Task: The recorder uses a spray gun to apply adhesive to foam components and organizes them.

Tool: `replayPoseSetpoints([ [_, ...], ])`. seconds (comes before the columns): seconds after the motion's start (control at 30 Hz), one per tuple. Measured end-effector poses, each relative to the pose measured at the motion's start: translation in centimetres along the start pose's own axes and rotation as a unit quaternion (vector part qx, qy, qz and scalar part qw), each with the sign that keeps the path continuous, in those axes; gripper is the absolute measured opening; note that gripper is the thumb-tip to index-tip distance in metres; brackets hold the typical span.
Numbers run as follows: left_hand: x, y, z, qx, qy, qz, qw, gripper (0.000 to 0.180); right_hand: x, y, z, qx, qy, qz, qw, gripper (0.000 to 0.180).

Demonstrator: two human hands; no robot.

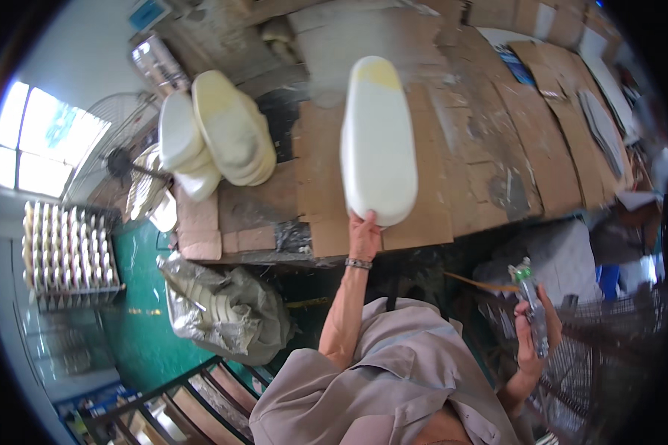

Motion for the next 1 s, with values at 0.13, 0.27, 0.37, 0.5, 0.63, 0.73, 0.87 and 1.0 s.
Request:
replayPoseSetpoints([
  [0.13, 0.1, -4.9, -2.2, -0.050, 0.030, -0.023, 0.998, 0.064, 0.5, 0.0, -1.1, -0.029, 0.027, -0.013, 0.999, 0.043],
  [0.27, 2.4, -10.6, 1.1, -0.043, 0.021, -0.095, 0.994, 0.068, 1.1, -0.4, -3.4, 0.006, 0.054, -0.026, 0.998, 0.044],
  [0.37, 4.9, -18.2, 1.0, -0.036, 0.013, -0.211, 0.977, 0.065, 2.1, -0.2, -5.2, 0.009, 0.076, -0.013, 0.997, 0.044],
  [0.5, 12.0, -26.2, 8.8, 0.007, -0.006, -0.286, 0.958, 0.054, 3.2, 0.4, -7.2, 0.011, 0.116, -0.003, 0.993, 0.045],
  [0.63, 17.6, -32.4, 20.0, -0.006, -0.027, -0.276, 0.961, 0.045, 3.7, 1.1, -8.4, 0.029, 0.134, 0.009, 0.990, 0.045],
  [0.73, 20.6, -31.9, 21.5, -0.001, -0.124, -0.243, 0.962, 0.035, 3.7, 1.2, -8.5, 0.028, 0.129, -0.007, 0.991, 0.046],
  [0.87, 19.4, -32.0, 23.3, 0.087, -0.131, -0.243, 0.957, 0.024, 4.2, 1.4, -8.8, 0.039, 0.106, -0.009, 0.994, 0.049],
  [1.0, 20.7, -34.1, 30.4, 0.068, 0.011, -0.170, 0.983, 0.049, 5.0, 1.3, -8.2, 0.024, 0.086, -0.009, 0.996, 0.053],
])
Point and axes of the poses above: each hand's wrist, its own x-axis towards the middle knuckle, its own z-axis out of the back of the hand, y = z × x, the point moved 3 cm from there along x, towards the middle knuckle, and after that the axes turned 8 degrees about x, right-handed, at the moved point
